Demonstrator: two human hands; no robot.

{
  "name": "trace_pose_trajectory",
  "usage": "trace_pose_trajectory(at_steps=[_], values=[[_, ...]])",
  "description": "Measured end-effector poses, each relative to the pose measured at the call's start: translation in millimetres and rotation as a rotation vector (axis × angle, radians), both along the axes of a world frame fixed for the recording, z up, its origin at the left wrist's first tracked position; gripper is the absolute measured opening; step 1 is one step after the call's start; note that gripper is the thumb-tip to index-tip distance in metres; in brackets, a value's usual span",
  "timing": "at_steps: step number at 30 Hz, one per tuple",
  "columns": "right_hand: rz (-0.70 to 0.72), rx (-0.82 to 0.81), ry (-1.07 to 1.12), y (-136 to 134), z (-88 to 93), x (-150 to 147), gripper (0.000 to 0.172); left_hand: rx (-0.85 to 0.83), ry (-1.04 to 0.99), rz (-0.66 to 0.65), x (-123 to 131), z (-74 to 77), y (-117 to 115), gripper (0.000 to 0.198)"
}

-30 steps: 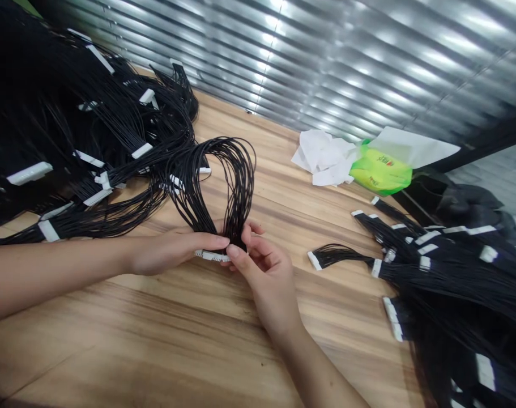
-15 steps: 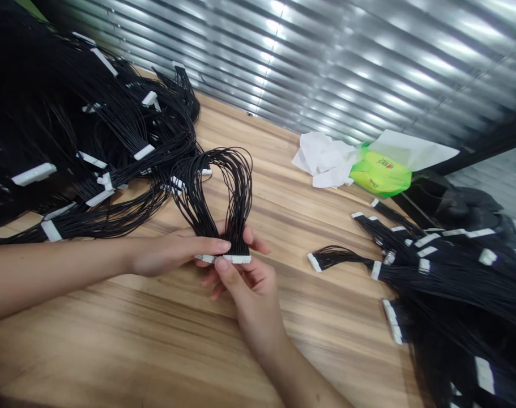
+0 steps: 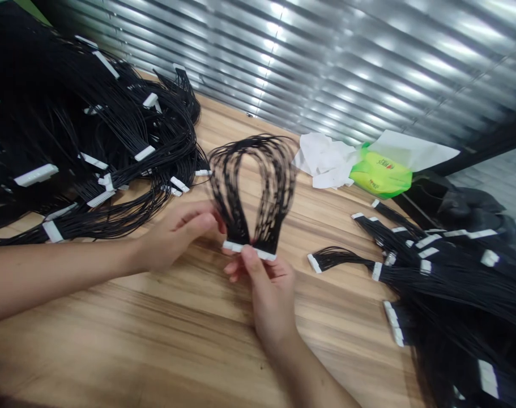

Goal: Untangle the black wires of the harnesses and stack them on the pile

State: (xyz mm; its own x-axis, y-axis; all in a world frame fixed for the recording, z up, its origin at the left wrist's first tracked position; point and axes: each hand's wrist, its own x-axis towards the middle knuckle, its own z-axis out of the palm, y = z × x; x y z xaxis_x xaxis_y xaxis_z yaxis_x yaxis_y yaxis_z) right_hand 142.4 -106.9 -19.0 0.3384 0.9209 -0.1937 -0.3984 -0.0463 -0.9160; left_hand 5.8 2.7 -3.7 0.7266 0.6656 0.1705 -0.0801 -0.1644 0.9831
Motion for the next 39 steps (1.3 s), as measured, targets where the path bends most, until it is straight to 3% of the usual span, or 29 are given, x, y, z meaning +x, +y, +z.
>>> trace_pose_trajectory(at_steps=[3,6,9,14,21,27,35,39], values=[[-0.068,0.022,-0.001,6,-1.4,11,0.012,0.590,0.088,0.274,-4,0.7,15,0.025],[-0.055,0.027,-0.020,8,-3.7,15,0.012,1.130,0.096,0.320,-6,0.1,24,0.007],[-0.017,0.014,-0.063,6,-6.5,15,0.012,1.351,0.089,0.333,-6,-1.9,24,0.014],[0.027,0.008,-0.110,2,-8.4,15,0.012,1.421,0.089,0.329,-9,-2.8,23,0.020],[0.087,0.015,-0.112,1,-6.8,14,0.015,1.390,0.047,0.250,-12,1.7,24,0.019],[0.063,0.027,-0.095,3,-6.5,13,0.012,1.371,0.116,0.329,-8,0.2,24,0.012],[0.060,0.014,-0.113,2,-5.3,14,0.012,1.374,0.102,0.331,-8,-2.8,23,0.019],[0.007,0.004,-0.109,3,-6.4,12,0.012,1.331,0.164,0.300,-5,-2.2,22,0.010]])
